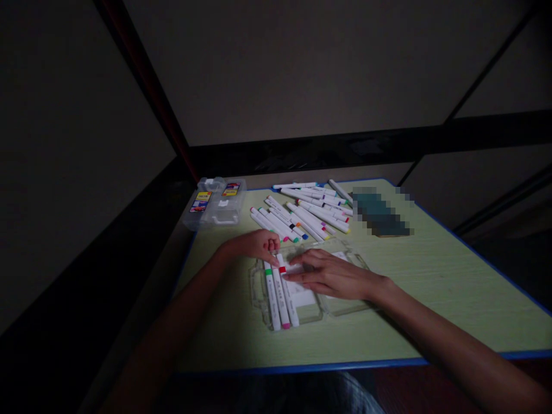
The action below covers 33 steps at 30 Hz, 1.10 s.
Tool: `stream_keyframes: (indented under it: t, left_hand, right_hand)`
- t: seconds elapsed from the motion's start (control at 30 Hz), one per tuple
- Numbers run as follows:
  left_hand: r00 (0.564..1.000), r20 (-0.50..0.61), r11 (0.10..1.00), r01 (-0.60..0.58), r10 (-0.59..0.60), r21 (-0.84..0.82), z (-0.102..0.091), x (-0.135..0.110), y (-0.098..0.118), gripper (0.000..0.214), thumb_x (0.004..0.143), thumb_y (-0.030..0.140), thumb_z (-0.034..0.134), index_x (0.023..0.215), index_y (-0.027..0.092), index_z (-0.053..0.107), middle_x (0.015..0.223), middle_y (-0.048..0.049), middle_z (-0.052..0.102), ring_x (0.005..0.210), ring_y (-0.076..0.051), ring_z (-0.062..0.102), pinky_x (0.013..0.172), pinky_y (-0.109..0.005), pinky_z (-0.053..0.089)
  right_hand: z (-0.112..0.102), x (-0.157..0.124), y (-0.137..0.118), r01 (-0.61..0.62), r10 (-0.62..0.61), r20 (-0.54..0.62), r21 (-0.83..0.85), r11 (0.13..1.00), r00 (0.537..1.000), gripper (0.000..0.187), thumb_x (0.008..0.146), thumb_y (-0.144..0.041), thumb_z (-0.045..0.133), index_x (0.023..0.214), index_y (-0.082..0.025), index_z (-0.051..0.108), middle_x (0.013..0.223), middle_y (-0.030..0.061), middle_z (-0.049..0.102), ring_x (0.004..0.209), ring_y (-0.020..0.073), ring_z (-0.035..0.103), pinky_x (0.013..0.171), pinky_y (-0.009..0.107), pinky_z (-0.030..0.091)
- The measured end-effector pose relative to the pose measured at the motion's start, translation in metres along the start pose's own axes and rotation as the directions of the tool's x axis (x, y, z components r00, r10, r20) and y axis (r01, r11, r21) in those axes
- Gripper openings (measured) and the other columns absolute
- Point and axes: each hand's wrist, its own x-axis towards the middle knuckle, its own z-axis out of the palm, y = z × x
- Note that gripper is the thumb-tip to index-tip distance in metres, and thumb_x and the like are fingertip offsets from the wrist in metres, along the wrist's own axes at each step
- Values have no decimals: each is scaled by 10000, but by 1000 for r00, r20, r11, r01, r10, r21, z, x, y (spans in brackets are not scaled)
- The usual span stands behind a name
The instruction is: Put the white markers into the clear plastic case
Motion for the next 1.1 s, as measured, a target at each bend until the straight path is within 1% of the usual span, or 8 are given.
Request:
stream_keyframes:
  t: [0.07,0.17,0.3,0.37,0.43,0.57,0.8,1.1]
  left_hand:
    - [1000,-4,1000,-4,4,-5,-2,-2,6,337,580,337,688,793,107,566,606,35,485,559,-83,442,505,-199,337]
    - [989,-142,999,-33,30,-17,-6,-4,14,211,682,291,586,776,103,566,574,43,461,529,-73,412,489,-191,313]
    - [909,-413,988,-1,65,153,-11,-3,12,68,696,167,522,691,111,560,590,30,463,549,-82,410,516,-200,325]
    - [871,-472,954,16,134,300,-12,-2,8,61,677,103,509,673,113,569,636,10,489,605,-99,443,575,-217,356]
    - [858,-471,909,14,203,417,-11,-1,3,93,673,72,500,695,112,582,702,-15,513,666,-118,470,637,-241,381]
    - [869,-416,846,-7,269,533,-7,0,-3,149,706,75,479,779,122,600,816,-49,525,788,-156,501,745,-284,407]
    - [890,-370,811,-1,268,585,-5,0,-10,220,748,99,429,867,132,611,895,-65,524,884,-176,497,830,-309,403]
    - [909,-320,774,-6,269,633,-6,-1,-15,309,717,55,380,921,134,598,930,-70,509,926,-177,471,874,-311,389]
  right_hand:
    - [0,0,0,-10,10,-8,3,1000,1000,380,902,-313,360,1275,-261,405,1169,84,470,1082,198,404,908,398,366]
    - [0,0,-2,-32,32,-9,-3,999,999,420,905,-317,353,1316,-237,339,1165,88,481,1070,195,416,910,393,373]
    - [0,1,-4,-50,50,-3,-34,998,999,427,907,-329,345,1319,-215,332,1175,94,487,1078,200,420,919,398,367]
    - [0,1,-4,-47,46,-7,-52,998,999,418,910,-331,338,1307,-201,349,1171,97,495,1079,203,423,918,400,368]
    - [1,1,-4,-45,45,-10,-73,996,999,406,910,-331,336,1288,-190,374,1166,101,502,1075,208,428,907,402,374]
    - [3,1,-3,-51,49,-22,-103,993,999,380,908,-321,343,1259,-189,409,1159,103,508,1073,213,433,892,406,383]
    - [3,2,-4,-57,56,-12,-112,992,998,355,904,-302,357,1226,-181,445,1144,104,516,1069,209,442,897,402,380]
    - [3,2,-4,-64,62,-20,-110,992,998,346,904,-297,350,1212,-178,456,1139,103,517,1061,207,444,894,395,389]
